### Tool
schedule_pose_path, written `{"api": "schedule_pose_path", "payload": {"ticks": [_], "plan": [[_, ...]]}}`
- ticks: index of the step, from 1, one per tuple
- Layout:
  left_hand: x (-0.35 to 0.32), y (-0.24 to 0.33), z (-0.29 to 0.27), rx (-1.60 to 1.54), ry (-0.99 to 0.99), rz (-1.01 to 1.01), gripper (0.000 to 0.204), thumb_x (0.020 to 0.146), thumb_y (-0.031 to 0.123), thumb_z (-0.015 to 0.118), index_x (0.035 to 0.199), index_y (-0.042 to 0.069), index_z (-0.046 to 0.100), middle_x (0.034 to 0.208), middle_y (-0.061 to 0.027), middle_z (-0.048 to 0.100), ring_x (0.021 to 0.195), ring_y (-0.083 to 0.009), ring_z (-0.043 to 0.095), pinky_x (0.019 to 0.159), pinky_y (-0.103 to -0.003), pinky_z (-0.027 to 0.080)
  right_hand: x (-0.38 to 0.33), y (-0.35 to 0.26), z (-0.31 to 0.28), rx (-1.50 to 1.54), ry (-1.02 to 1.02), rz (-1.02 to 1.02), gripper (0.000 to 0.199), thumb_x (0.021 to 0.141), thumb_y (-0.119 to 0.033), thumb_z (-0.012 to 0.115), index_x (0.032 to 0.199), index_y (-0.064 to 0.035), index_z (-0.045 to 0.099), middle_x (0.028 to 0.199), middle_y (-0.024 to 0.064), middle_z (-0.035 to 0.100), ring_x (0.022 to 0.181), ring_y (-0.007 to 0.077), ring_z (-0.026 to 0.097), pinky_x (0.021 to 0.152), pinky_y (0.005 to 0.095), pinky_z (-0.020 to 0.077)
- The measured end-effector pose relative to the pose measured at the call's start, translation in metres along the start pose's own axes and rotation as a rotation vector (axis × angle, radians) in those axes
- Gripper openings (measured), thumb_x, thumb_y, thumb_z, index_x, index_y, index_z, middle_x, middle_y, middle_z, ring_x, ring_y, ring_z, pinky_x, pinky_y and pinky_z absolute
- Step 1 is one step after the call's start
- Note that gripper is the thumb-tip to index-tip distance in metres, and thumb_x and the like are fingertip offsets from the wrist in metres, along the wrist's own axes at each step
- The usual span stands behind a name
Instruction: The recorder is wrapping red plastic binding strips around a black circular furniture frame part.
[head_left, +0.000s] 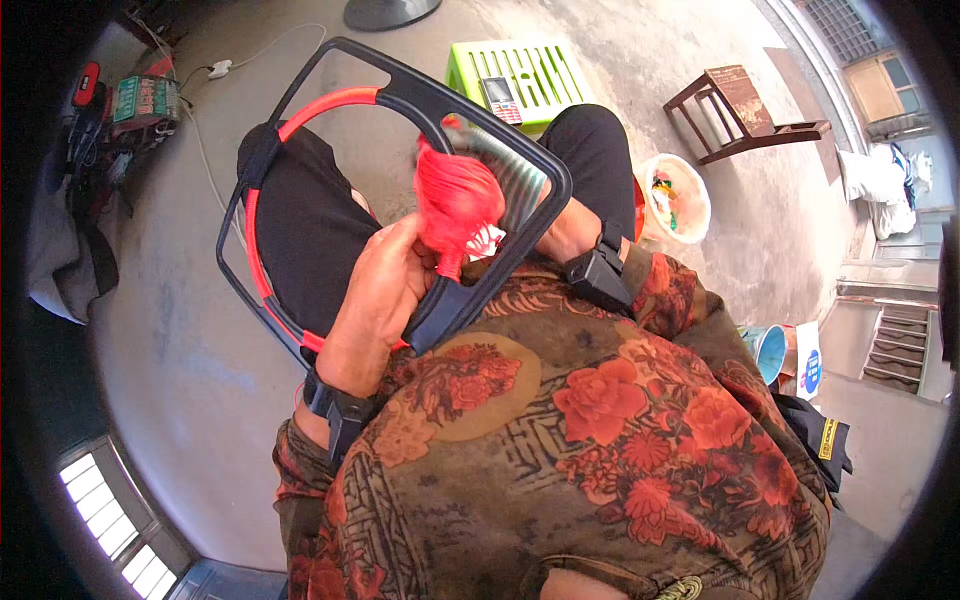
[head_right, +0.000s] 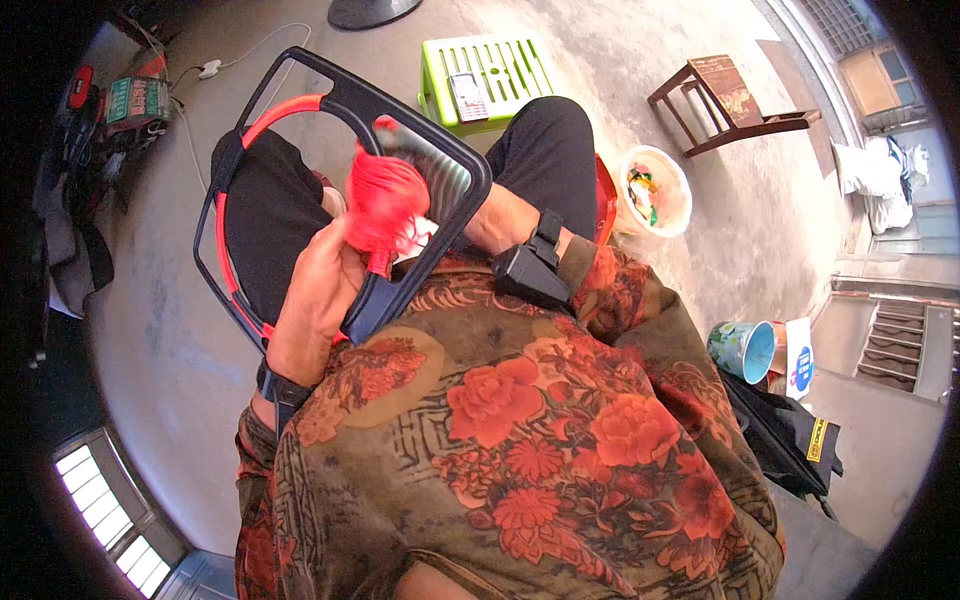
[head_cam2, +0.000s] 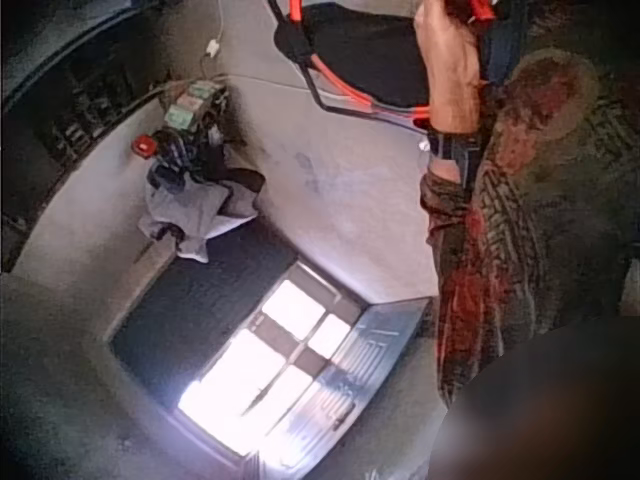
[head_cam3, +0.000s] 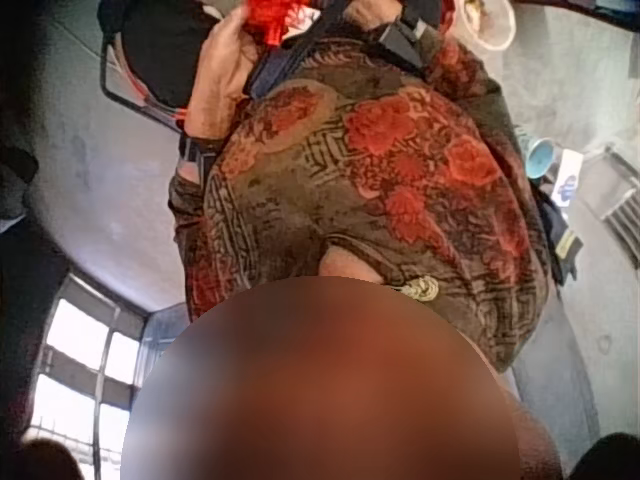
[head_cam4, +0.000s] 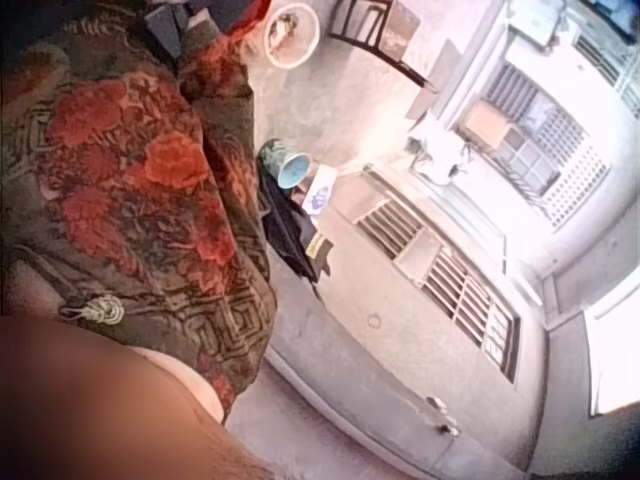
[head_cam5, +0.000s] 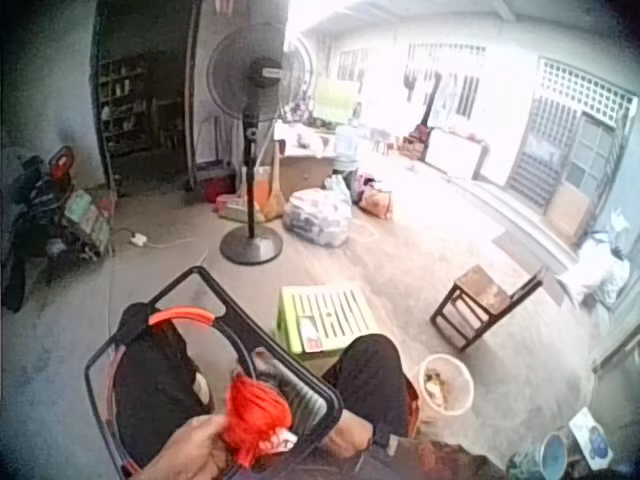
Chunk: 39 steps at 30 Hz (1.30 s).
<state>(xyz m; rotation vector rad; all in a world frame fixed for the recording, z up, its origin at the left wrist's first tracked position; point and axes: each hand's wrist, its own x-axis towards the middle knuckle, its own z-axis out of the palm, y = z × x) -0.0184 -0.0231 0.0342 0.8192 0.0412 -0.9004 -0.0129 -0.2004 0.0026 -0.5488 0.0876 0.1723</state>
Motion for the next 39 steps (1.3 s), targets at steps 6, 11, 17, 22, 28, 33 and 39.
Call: {"api": "schedule_pose_path", "payload": {"ticks": [6, 11, 17, 22, 28, 33, 39], "plan": [[-0.005, 0.006, 0.003, 0.059, -0.064, -0.075, 0.024, 0.089, 0.017, 0.049, 0.097, -0.005, 0.057, 0.083, -0.0117, 0.062, 0.074, -0.0182, 0.059, 0.07, -0.029, 0.047, -0.003, -0.057, -0.07, 0.15, 0.115, -0.242, 0.015, 0.083, -0.017, 0.054, 0.093, -0.0067, 0.055, 0.092, 0.0085, 0.06, 0.086, 0.0219, 0.058, 0.088, 0.0374, 0.0439], [-0.005, 0.008, 0.001, 0.018, -0.033, -0.101, 0.026, 0.088, 0.019, 0.05, 0.095, -0.006, 0.056, 0.083, -0.0114, 0.061, 0.072, -0.0181, 0.058, 0.069, -0.028, 0.047, -0.09, -0.115, -0.098, 0.378, 0.19, -0.178, 0.023, 0.09, -0.026, 0.052, 0.094, -0.004, 0.048, 0.068, -0.0043, 0.047, 0.052, 0.0076, 0.044, 0.052, 0.0237, 0.0386], [-0.003, 0.008, 0.0, -0.012, -0.057, -0.117, 0.027, 0.088, 0.019, 0.049, 0.096, -0.006, 0.057, 0.082, -0.0113, 0.062, 0.072, -0.0174, 0.059, 0.069, -0.028, 0.048, -0.189, -0.157, -0.175, 0.113, 0.216, -0.221, 0.037, 0.096, -0.037, 0.032, 0.096, -0.004, 0.049, 0.056, -0.0033, 0.039, 0.039, 0.0058, 0.034, 0.037, 0.0205, 0.0288], [-0.004, 0.005, 0.006, 0.06, -0.067, -0.089, 0.022, 0.088, 0.016, 0.051, 0.095, -0.003, 0.058, 0.083, -0.0094, 0.063, 0.07, -0.0145, 0.06, 0.067, -0.026, 0.049, -0.206, -0.157, -0.182, -0.277, 0.963, -0.259, 0.037, 0.089, -0.049, 0.046, 0.088, -0.0129, 0.051, 0.051, -0.0083, 0.032, 0.036, 0.0044, 0.03, 0.032, 0.0205, 0.0241], [-0.003, 0.007, 0.013, 0.161, -0.011, 0.017, 0.011, 0.086, 0.011, 0.054, 0.087, 0.001, 0.056, 0.076, -0.007, 0.062, 0.065, -0.0125, 0.059, 0.062, -0.025, 0.048, -0.189, -0.162, -0.18, -0.275, 0.806, -0.325, 0.037, 0.083, -0.051, 0.055, 0.096, -0.0176, 0.055, 0.06, -0.0032, 0.045, 0.042, 0.01, 0.044, 0.034, 0.0248, 0.0365], [-0.004, 0.008, 0.011, 0.194, -0.021, 0.003, 0.008, 0.085, 0.01, 0.053, 0.088, 0.002, 0.054, 0.073, -0.0093, 0.061, 0.067, -0.0154, 0.06, 0.064, -0.026, 0.047, -0.125, -0.1, -0.047, -0.503, 0.6, -0.223, 0.031, 0.084, -0.024, 0.06, 0.106, -0.004, 0.054, 0.084, 0.0039, 0.059, 0.067, 0.0112, 0.055, 0.059, 0.0246, 0.0475], [-0.003, 0.005, 0.009, 0.198, -0.08, 0.036, 0.009, 0.085, 0.011, 0.053, 0.087, 0.002, 0.055, 0.075, -0.0085, 0.062, 0.069, -0.0151, 0.061, 0.065, -0.026, 0.048, -0.063, -0.048, -0.015, -0.696, -0.039, 0.086, 0.047, 0.077, -0.019, 0.067, 0.116, 0.0019, 0.051, 0.101, 0.0042, 0.06, 0.089, 0.0103, 0.052, 0.082, 0.0247, 0.041]]}}
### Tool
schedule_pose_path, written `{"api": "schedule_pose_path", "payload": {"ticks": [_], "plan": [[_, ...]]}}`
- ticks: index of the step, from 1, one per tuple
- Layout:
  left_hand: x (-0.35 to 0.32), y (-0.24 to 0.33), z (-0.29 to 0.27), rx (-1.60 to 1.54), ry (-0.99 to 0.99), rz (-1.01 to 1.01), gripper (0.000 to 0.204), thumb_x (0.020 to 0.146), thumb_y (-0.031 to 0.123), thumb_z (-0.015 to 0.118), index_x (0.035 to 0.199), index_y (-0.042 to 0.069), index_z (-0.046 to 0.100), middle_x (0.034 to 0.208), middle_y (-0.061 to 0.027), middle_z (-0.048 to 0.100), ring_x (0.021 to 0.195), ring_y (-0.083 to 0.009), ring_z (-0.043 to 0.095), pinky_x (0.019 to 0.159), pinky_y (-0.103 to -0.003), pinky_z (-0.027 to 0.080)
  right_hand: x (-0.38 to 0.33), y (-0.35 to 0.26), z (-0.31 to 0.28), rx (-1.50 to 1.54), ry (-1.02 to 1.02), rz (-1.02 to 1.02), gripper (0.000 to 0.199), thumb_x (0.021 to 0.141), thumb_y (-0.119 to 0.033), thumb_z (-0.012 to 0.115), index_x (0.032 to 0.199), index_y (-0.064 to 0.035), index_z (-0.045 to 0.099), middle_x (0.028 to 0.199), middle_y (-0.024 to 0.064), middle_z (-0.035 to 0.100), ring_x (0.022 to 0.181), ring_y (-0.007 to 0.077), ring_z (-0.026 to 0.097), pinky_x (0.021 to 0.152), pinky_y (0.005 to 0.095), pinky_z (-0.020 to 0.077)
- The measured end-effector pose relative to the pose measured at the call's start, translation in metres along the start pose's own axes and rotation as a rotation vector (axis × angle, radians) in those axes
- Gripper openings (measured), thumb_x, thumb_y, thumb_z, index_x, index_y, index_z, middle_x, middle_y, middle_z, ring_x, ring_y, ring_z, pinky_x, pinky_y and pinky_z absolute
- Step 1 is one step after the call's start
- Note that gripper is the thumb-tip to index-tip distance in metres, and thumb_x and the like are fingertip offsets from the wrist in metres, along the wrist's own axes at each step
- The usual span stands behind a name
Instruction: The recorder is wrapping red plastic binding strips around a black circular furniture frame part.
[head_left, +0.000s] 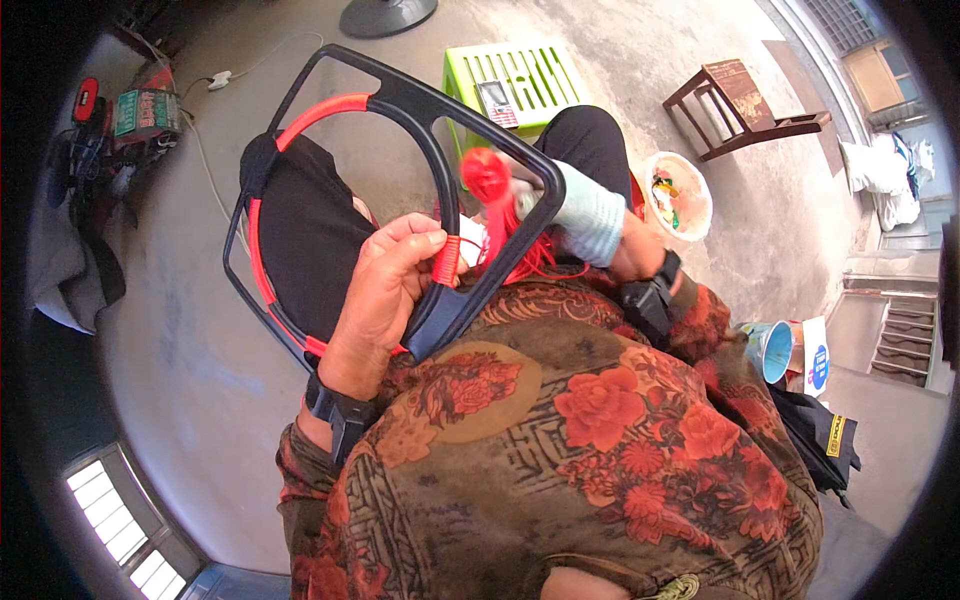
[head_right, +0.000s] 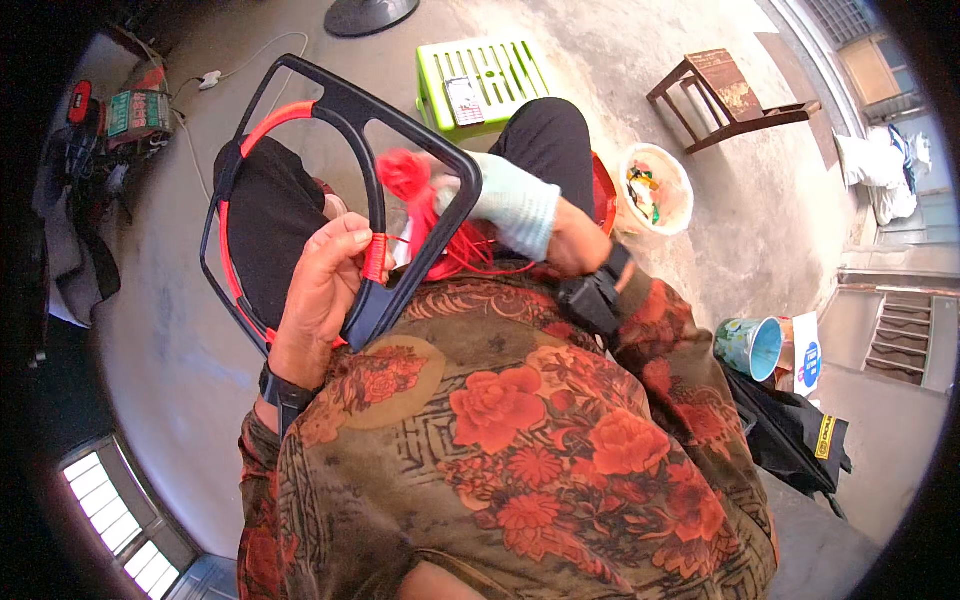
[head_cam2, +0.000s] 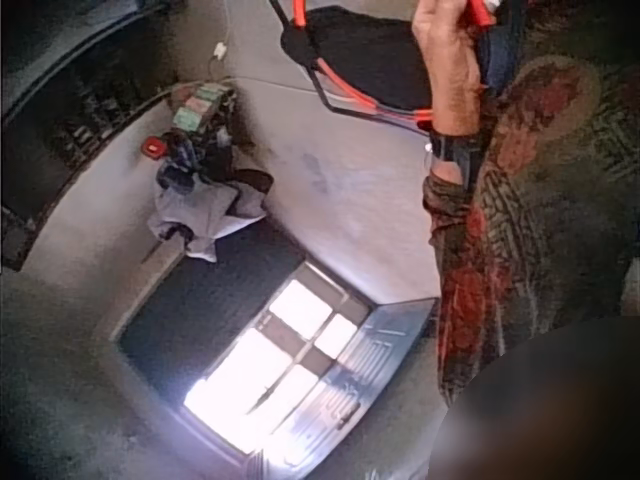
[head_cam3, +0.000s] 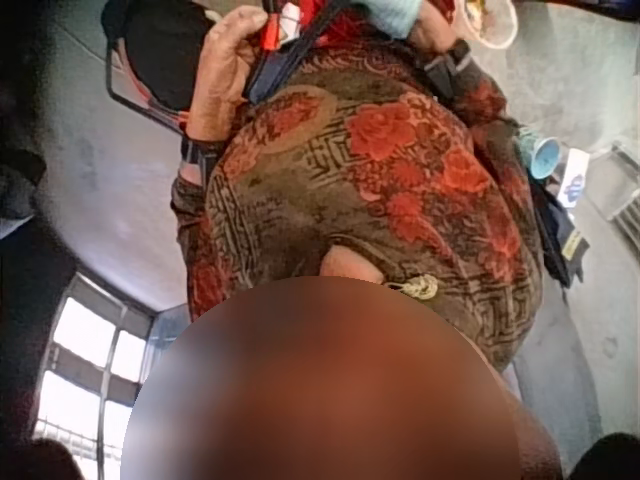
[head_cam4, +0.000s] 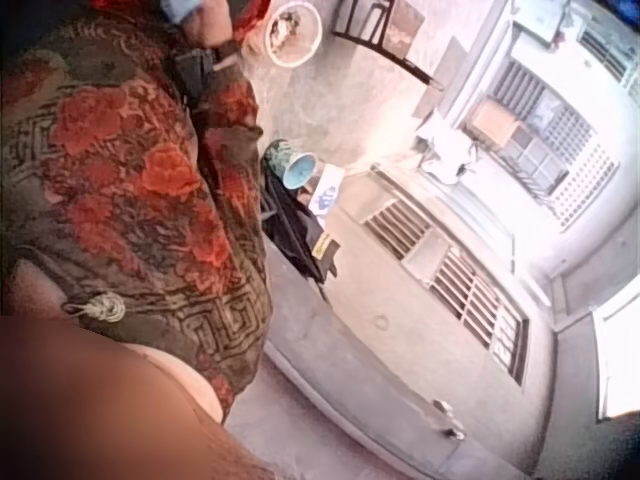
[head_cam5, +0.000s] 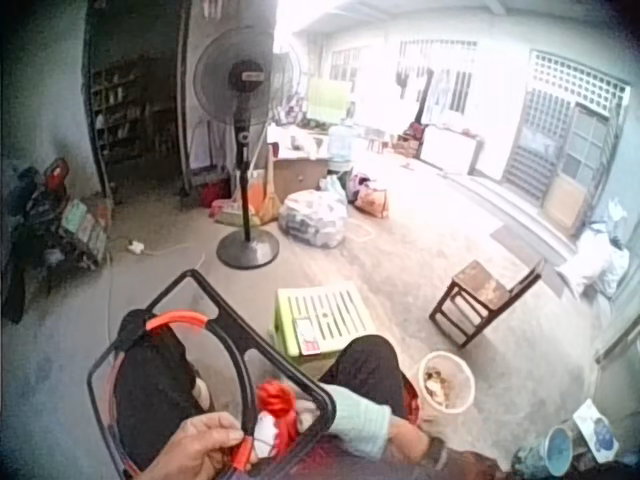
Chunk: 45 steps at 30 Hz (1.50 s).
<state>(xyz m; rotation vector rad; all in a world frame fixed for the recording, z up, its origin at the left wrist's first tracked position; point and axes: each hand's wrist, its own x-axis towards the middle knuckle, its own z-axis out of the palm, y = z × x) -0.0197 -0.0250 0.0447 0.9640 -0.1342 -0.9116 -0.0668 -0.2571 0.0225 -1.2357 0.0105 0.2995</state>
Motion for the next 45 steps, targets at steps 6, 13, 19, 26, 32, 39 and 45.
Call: {"api": "schedule_pose_path", "payload": {"ticks": [6, 13, 19, 26, 32, 39, 45], "plan": [[0.0, -0.004, 0.0, -0.01, 0.068, 0.034, 0.019, 0.089, 0.017, 0.051, 0.095, 0.001, 0.059, 0.084, -0.0075, 0.064, 0.075, -0.0146, 0.062, 0.07, -0.028, 0.049, 0.052, -0.015, 0.041, -0.36, 0.097, -0.01, 0.045, 0.083, -0.024, 0.064, 0.119, -0.0028, 0.047, 0.096, -0.0009, 0.057, 0.083, 0.0053, 0.052, 0.074, 0.0233, 0.0447], [0.003, -0.004, -0.008, -0.11, 0.166, -0.058, 0.024, 0.092, 0.021, 0.046, 0.095, 0.001, 0.059, 0.086, -0.0088, 0.064, 0.075, -0.0161, 0.062, 0.07, -0.029, 0.05, 0.021, 0.013, 0.04, 0.586, -0.051, 0.109, 0.038, 0.089, -0.023, 0.054, 0.122, -0.0046, 0.048, 0.116, 0.0056, 0.057, 0.102, 0.0126, 0.056, 0.088, 0.026, 0.0452], [0.001, -0.001, -0.011, -0.148, 0.025, -0.091, 0.029, 0.092, 0.023, 0.043, 0.095, -0.002, 0.056, 0.084, -0.0119, 0.063, 0.074, -0.0181, 0.061, 0.067, -0.028, 0.049, 0.068, 0.006, 0.013, 0.693, 0.252, -0.184, 0.029, 0.084, -0.03, 0.06, 0.099, -0.0054, 0.055, 0.095, 0.0074, 0.06, 0.09, 0.0229, 0.059, 0.084, 0.0378, 0.0473], [-0.001, 0.002, -0.007, -0.172, 0.022, -0.105, 0.03, 0.091, 0.027, 0.045, 0.092, -0.001, 0.057, 0.082, -0.013, 0.062, 0.073, -0.0192, 0.059, 0.069, -0.029, 0.047, -0.032, -0.022, -0.048, 0.687, 0.631, -0.149, 0.03, 0.096, -0.032, 0.037, 0.096, -0.0045, 0.05, 0.063, -0.0036, 0.044, 0.053, 0.0111, 0.045, 0.053, 0.027, 0.0407], [0.003, 0.005, -0.002, -0.115, 0.055, -0.15, 0.03, 0.091, 0.028, 0.048, 0.091, -0.001, 0.057, 0.077, -0.012, 0.062, 0.067, -0.0166, 0.059, 0.063, -0.027, 0.047, -0.121, 0.046, -0.184, 0.681, 0.37, -0.194, 0.032, 0.093, -0.032, 0.044, 0.102, -0.0023, 0.051, 0.062, -0.0016, 0.047, 0.043, 0.0083, 0.042, 0.039, 0.0222, 0.0372], [0.006, 0.001, 0.005, 0.033, 0.069, -0.04, 0.017, 0.088, 0.019, 0.054, 0.085, 0.003, 0.057, 0.069, -0.0099, 0.061, 0.063, -0.0151, 0.057, 0.06, -0.026, 0.046, -0.118, 0.044, -0.166, 0.3, 0.859, 0.061, 0.032, 0.087, -0.032, 0.057, 0.102, -0.0037, 0.057, 0.07, 0.0032, 0.061, 0.05, 0.0116, 0.054, 0.042, 0.0225, 0.0437], [0.003, 0.005, 0.004, 0.06, 0.057, -0.061, 0.009, 0.086, 0.013, 0.053, 0.085, 0.004, 0.055, 0.068, -0.0098, 0.06, 0.063, -0.0157, 0.058, 0.059, -0.026, 0.046, -0.06, 0.001, -0.069, 0.339, 0.504, 0.057, 0.025, 0.084, -0.018, 0.055, 0.104, -0.0021, 0.056, 0.09, 0.0069, 0.061, 0.077, 0.0165, 0.059, 0.069, 0.0292, 0.0498]]}}
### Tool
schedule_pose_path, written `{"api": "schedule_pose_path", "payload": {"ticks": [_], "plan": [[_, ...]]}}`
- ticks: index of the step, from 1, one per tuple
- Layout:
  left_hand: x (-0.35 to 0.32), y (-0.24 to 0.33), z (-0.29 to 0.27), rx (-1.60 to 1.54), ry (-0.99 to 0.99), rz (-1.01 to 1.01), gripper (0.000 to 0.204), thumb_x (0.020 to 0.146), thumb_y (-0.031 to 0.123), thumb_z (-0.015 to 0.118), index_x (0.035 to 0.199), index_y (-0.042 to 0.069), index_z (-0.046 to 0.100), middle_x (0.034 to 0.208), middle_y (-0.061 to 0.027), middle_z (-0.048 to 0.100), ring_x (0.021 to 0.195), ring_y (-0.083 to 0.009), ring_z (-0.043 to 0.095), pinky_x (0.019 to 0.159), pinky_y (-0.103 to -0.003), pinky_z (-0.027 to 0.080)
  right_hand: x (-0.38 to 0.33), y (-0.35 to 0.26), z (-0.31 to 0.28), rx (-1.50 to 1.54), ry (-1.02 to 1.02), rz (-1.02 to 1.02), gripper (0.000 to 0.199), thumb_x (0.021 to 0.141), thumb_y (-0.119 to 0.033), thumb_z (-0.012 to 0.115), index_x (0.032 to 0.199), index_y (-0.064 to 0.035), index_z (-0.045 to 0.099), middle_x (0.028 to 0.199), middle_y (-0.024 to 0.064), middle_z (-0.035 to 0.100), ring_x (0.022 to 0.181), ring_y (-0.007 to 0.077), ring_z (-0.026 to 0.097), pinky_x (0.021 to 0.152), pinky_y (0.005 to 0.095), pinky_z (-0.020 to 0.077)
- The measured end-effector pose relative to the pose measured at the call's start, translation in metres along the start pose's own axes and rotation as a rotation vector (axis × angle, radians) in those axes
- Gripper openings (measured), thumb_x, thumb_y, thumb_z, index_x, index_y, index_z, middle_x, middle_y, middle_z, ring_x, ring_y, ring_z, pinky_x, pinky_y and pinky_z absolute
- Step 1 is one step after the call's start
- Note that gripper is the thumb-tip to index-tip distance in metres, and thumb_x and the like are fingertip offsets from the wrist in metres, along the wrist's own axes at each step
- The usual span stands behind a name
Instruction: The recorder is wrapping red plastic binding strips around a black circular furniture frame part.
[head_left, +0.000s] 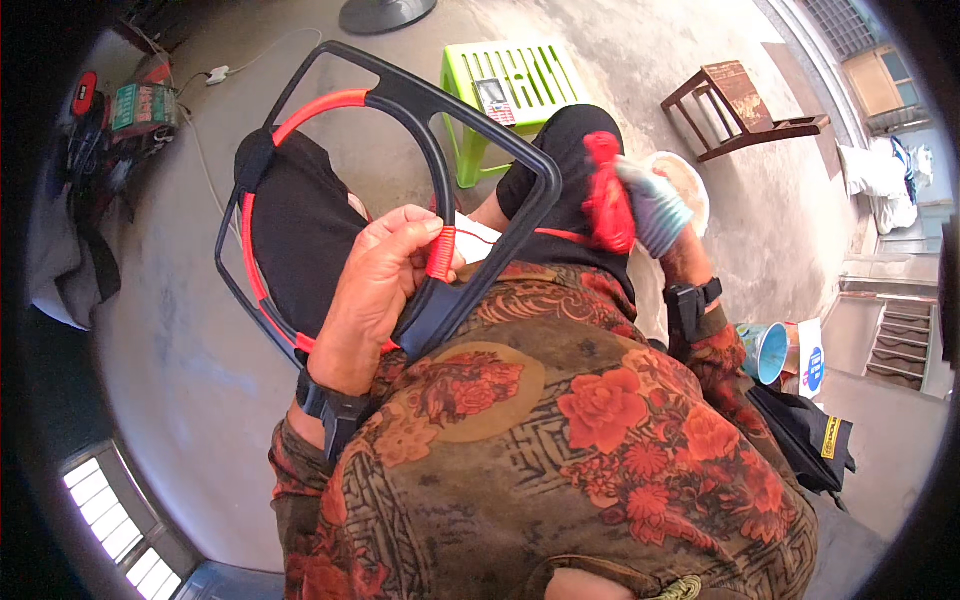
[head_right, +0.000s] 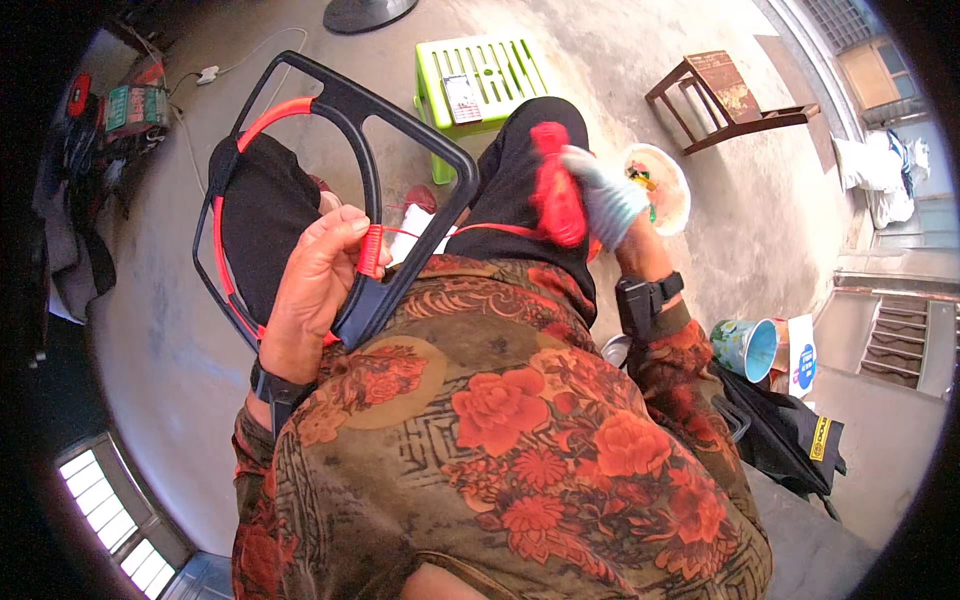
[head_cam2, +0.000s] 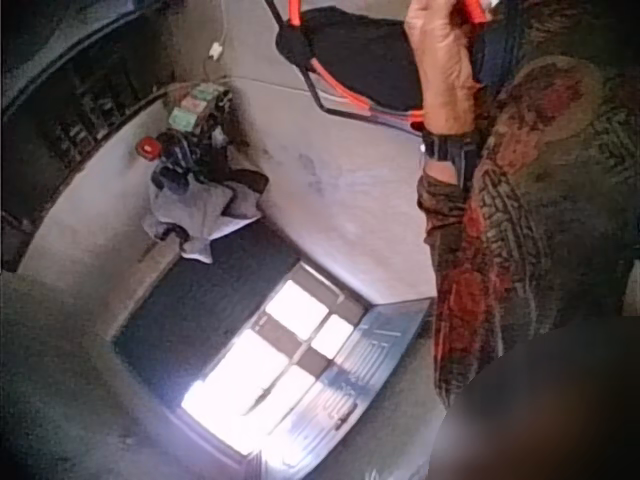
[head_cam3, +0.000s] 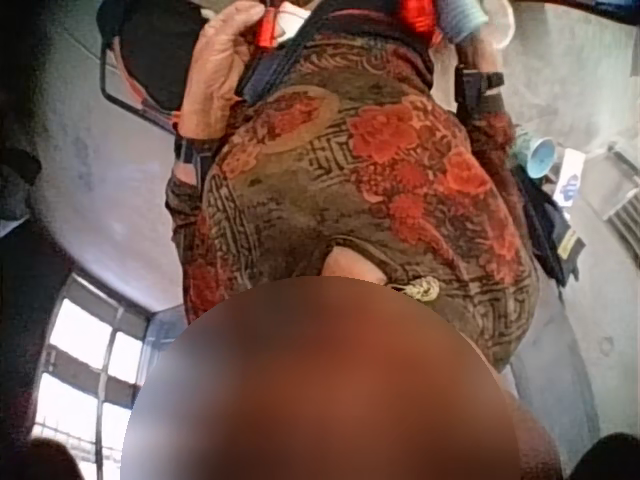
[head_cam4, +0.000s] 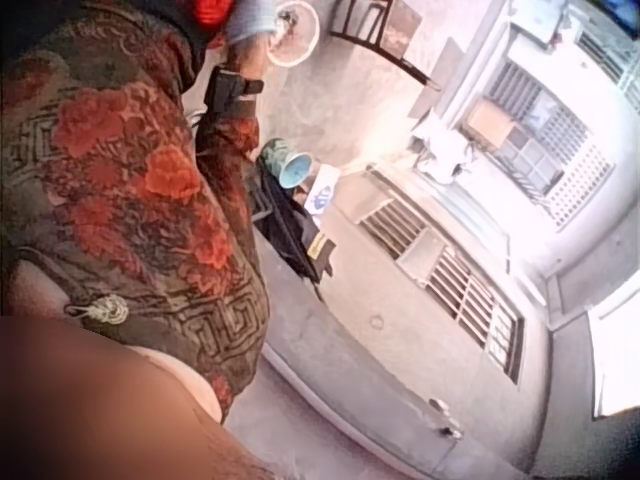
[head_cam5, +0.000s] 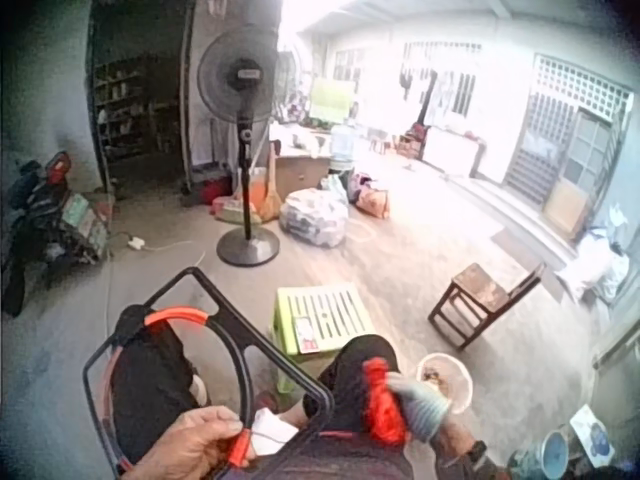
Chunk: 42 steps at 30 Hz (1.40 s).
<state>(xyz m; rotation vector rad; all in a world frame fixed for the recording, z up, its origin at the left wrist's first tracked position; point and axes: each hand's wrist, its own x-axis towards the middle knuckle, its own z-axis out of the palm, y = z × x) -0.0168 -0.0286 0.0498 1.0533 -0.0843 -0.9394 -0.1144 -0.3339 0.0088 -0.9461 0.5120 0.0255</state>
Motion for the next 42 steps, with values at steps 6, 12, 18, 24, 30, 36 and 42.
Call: {"api": "schedule_pose_path", "payload": {"ticks": [6, 12, 18, 24, 30, 36, 42], "plan": [[0.0, 0.0, -0.001, -0.044, -0.017, 0.026, 0.006, 0.084, 0.01, 0.053, 0.085, 0.004, 0.054, 0.073, -0.0092, 0.061, 0.066, -0.0157, 0.06, 0.06, -0.028, 0.048, 0.018, 0.029, 0.086, -0.426, -0.431, -0.036, 0.033, 0.082, -0.014, 0.06, 0.112, -0.0014, 0.057, 0.104, 0.0034, 0.059, 0.093, 0.0116, 0.055, 0.084, 0.0256, 0.0429], [-0.004, -0.003, 0.01, -0.077, 0.028, 0.133, 0.009, 0.086, 0.01, 0.053, 0.087, 0.002, 0.057, 0.079, -0.0038, 0.061, 0.067, -0.0103, 0.059, 0.063, -0.025, 0.049, 0.047, 0.027, 0.149, -0.587, -0.5, -0.239, 0.037, 0.084, -0.026, 0.059, 0.111, -0.0007, 0.056, 0.096, 0.0066, 0.062, 0.086, 0.0131, 0.058, 0.077, 0.027, 0.047], [0.002, -0.009, -0.011, -0.063, 0.075, 0.058, 0.025, 0.092, 0.023, 0.046, 0.093, 0.0, 0.058, 0.086, -0.0064, 0.064, 0.071, -0.0115, 0.061, 0.066, -0.025, 0.05, 0.064, 0.085, 0.103, 0.182, -0.605, 0.153, 0.028, 0.092, -0.021, 0.047, 0.114, -0.0041, 0.051, 0.107, 0.0056, 0.059, 0.09, 0.0125, 0.059, 0.078, 0.0267, 0.0501], [-0.003, -0.004, -0.007, -0.205, 0.038, 0.004, 0.028, 0.093, 0.024, 0.043, 0.094, -0.001, 0.056, 0.087, -0.0118, 0.063, 0.074, -0.0183, 0.062, 0.067, -0.03, 0.05, 0.062, 0.042, 0.151, 0.338, -0.29, 0.025, 0.038, 0.087, -0.033, 0.056, 0.111, -0.0037, 0.052, 0.1, 0.011, 0.06, 0.089, 0.0198, 0.061, 0.079, 0.0321, 0.0507], [-0.003, -0.003, -0.01, -0.236, -0.061, -0.08, 0.025, 0.092, 0.025, 0.044, 0.092, 0.002, 0.054, 0.082, -0.015, 0.062, 0.072, -0.0219, 0.061, 0.065, -0.032, 0.048, 0.054, 0.006, 0.033, 0.602, -0.421, -0.033, 0.033, 0.082, -0.036, 0.062, 0.094, -0.0066, 0.052, 0.074, 0.0017, 0.054, 0.069, 0.0156, 0.054, 0.069, 0.0328, 0.0472], [0.0, -0.004, -0.008, -0.274, -0.035, -0.084, 0.024, 0.092, 0.025, 0.044, 0.092, 0.003, 0.055, 0.081, -0.0141, 0.062, 0.07, -0.0202, 0.06, 0.065, -0.03, 0.048, -0.006, -0.017, -0.067, 0.561, -0.355, -0.109, 0.036, 0.093, -0.038, 0.042, 0.095, -0.0035, 0.051, 0.056, -0.0052, 0.036, 0.042, 0.0053, 0.033, 0.046, 0.0229, 0.0336], [0.001, -0.004, 0.003, -0.092, -0.004, -0.017, 0.016, 0.088, 0.019, 0.053, 0.092, 0.003, 0.055, 0.075, -0.0108, 0.061, 0.066, -0.0166, 0.06, 0.061, -0.027, 0.048, -0.01, -0.01, -0.09, 0.28, 0.042, -0.233, 0.04, 0.092, -0.042, 0.043, 0.101, -0.0034, 0.052, 0.054, -0.0047, 0.037, 0.041, 0.0057, 0.036, 0.041, 0.021, 0.032]]}}
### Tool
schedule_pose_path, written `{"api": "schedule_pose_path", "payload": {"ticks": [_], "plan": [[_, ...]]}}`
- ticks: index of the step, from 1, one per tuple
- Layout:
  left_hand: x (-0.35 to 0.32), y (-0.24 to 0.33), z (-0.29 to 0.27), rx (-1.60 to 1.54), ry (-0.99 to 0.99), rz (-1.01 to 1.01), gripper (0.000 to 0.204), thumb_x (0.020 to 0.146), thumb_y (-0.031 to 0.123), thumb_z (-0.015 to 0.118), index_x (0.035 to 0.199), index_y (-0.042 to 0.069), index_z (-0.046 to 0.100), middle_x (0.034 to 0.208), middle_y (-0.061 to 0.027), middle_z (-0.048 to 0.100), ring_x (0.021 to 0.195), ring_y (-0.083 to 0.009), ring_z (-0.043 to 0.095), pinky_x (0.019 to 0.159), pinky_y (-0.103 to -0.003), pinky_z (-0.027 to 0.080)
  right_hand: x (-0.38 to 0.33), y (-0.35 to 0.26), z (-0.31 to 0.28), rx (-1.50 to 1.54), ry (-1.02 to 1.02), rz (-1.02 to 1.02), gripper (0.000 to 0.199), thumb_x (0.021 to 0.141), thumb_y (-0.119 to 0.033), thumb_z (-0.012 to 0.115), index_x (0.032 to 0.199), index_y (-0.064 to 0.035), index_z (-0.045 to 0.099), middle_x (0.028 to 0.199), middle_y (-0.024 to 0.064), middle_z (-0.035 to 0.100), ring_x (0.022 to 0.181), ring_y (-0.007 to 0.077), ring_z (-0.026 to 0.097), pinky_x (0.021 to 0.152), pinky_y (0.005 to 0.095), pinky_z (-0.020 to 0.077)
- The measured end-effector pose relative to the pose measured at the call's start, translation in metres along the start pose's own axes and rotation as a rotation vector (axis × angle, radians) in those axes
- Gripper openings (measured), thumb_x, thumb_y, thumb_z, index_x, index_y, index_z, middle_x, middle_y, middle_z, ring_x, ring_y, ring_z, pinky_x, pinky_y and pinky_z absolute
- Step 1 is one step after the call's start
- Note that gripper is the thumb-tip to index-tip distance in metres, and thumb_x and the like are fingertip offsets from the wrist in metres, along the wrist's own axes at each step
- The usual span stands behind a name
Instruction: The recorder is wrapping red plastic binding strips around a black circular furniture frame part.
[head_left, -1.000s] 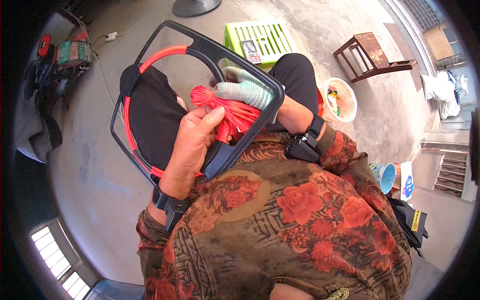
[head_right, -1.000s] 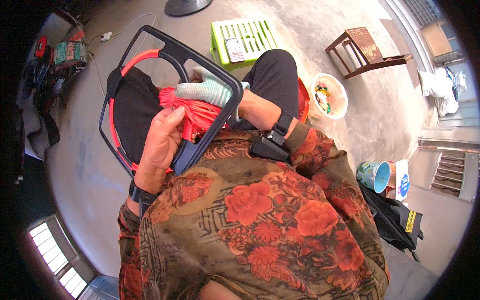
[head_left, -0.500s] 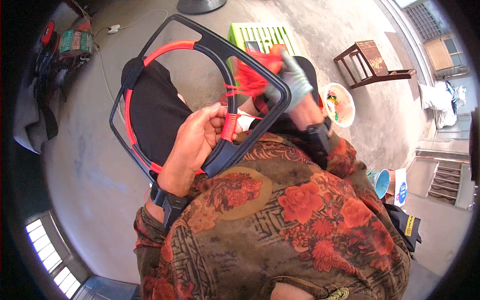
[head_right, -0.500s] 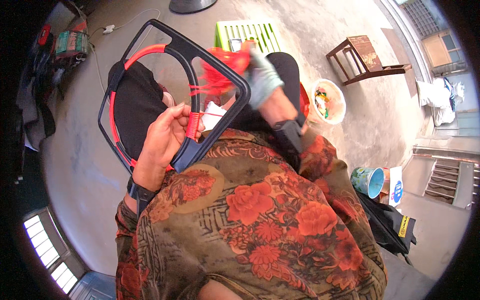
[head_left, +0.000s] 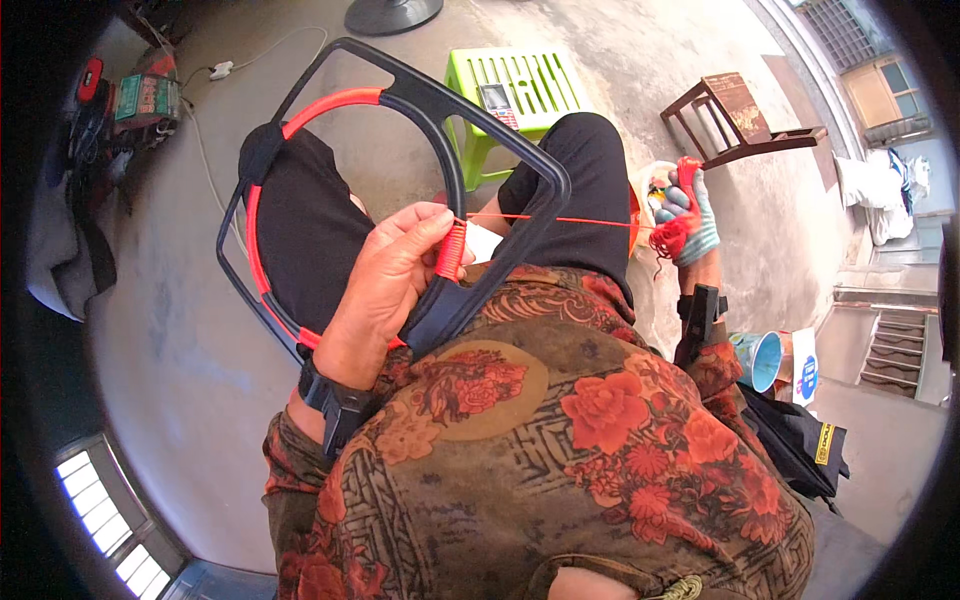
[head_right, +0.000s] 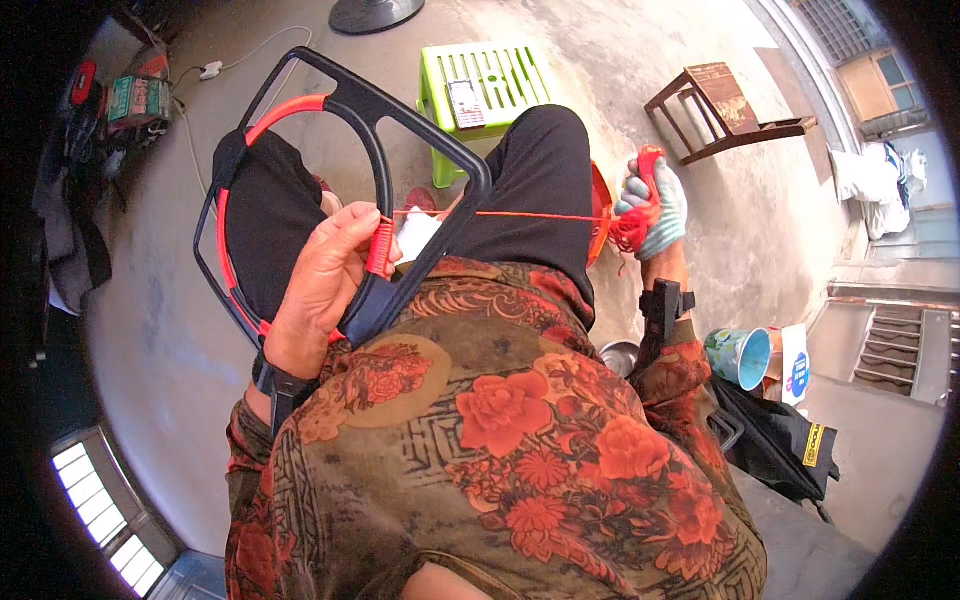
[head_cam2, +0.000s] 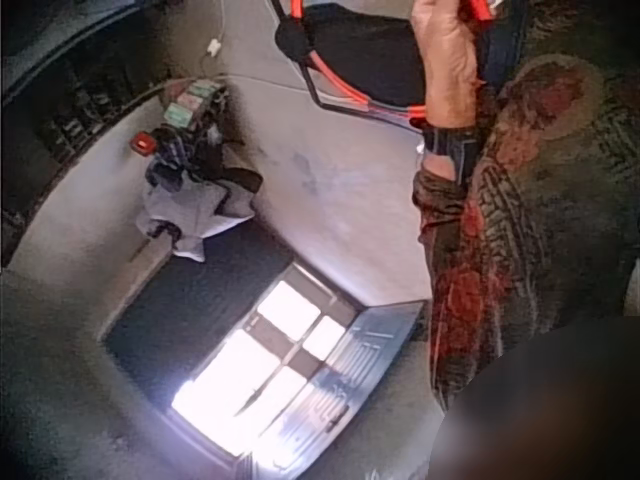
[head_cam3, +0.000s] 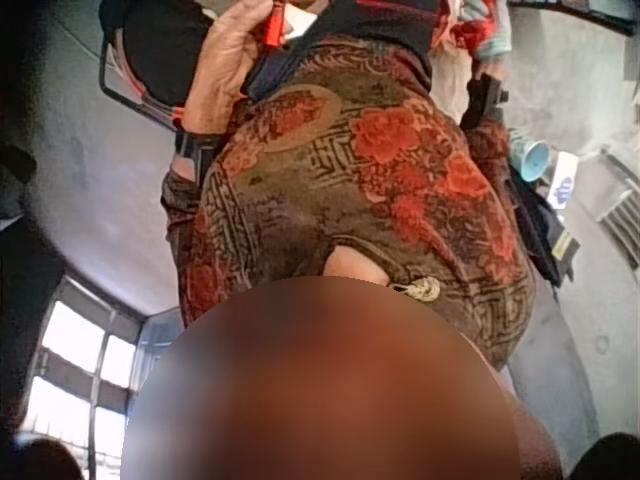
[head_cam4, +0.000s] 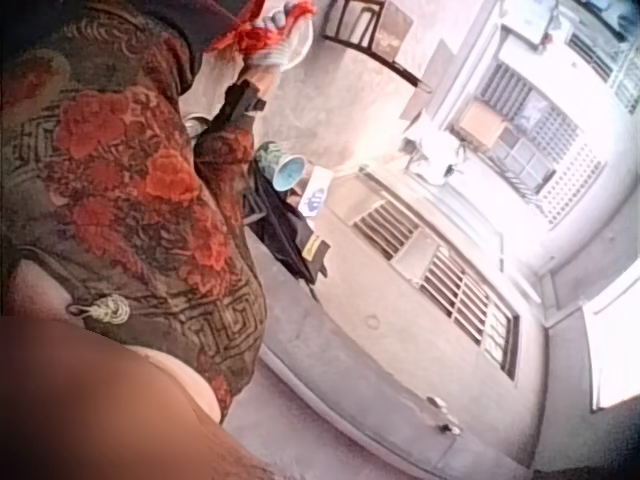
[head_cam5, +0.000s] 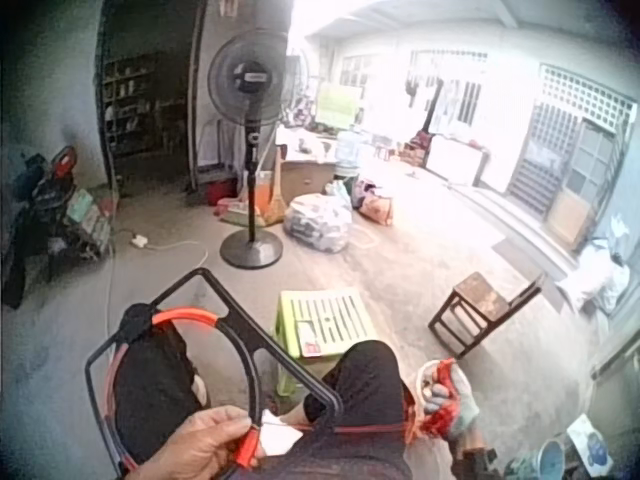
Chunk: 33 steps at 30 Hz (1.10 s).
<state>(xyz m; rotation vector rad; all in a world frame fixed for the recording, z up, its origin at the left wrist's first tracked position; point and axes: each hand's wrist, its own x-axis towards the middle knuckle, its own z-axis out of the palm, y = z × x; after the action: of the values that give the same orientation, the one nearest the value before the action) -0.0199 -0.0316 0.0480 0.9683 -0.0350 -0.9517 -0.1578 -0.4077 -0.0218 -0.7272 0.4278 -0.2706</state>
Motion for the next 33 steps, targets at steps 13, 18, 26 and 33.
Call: {"api": "schedule_pose_path", "payload": {"ticks": [13, 18, 26, 33], "plan": [[-0.001, 0.002, 0.001, 0.039, 0.008, 0.071, 0.007, 0.085, 0.009, 0.053, 0.084, 0.003, 0.057, 0.074, -0.0072, 0.062, 0.063, -0.0133, 0.061, 0.058, -0.024, 0.049, -0.007, 0.074, 0.18, -0.679, -0.588, 0.182, 0.045, 0.084, -0.013, 0.059, 0.125, -0.0002, 0.046, 0.118, 0.0075, 0.055, 0.105, 0.0127, 0.053, 0.091, 0.0243, 0.04], [-0.003, 0.0, -0.002, 0.079, -0.075, 0.137, 0.009, 0.086, 0.012, 0.054, 0.086, 0.003, 0.058, 0.077, -0.0064, 0.063, 0.067, -0.0121, 0.061, 0.06, -0.024, 0.05, -0.007, 0.072, 0.239, -0.647, -0.694, 0.095, 0.038, 0.086, -0.018, 0.057, 0.12, -0.0026, 0.049, 0.112, 0.0054, 0.056, 0.099, 0.0101, 0.054, 0.086, 0.0234, 0.0423], [-0.002, 0.005, -0.008, 0.002, -0.058, 0.017, 0.031, 0.095, 0.028, 0.042, 0.104, 0.001, 0.056, 0.094, -0.0082, 0.064, 0.079, -0.0147, 0.063, 0.069, -0.029, 0.051, 0.012, 0.114, 0.203, 0.192, -0.524, 0.721, 0.029, 0.092, -0.02, 0.05, 0.115, -0.0038, 0.052, 0.112, 0.0075, 0.058, 0.095, 0.0142, 0.058, 0.083, 0.0281, 0.0484], [-0.001, -0.002, 0.004, -0.235, 0.182, 0.071, 0.035, 0.095, 0.03, 0.039, 0.108, 0.0, 0.053, 0.09, -0.011, 0.064, 0.073, -0.0169, 0.061, 0.067, -0.03, 0.049, 0.036, 0.134, 0.213, 0.266, -0.342, 0.334, 0.03, 0.089, -0.026, 0.052, 0.104, 0.0006, 0.056, 0.095, 0.0121, 0.064, 0.083, 0.0201, 0.063, 0.076, 0.0316, 0.0517]]}}
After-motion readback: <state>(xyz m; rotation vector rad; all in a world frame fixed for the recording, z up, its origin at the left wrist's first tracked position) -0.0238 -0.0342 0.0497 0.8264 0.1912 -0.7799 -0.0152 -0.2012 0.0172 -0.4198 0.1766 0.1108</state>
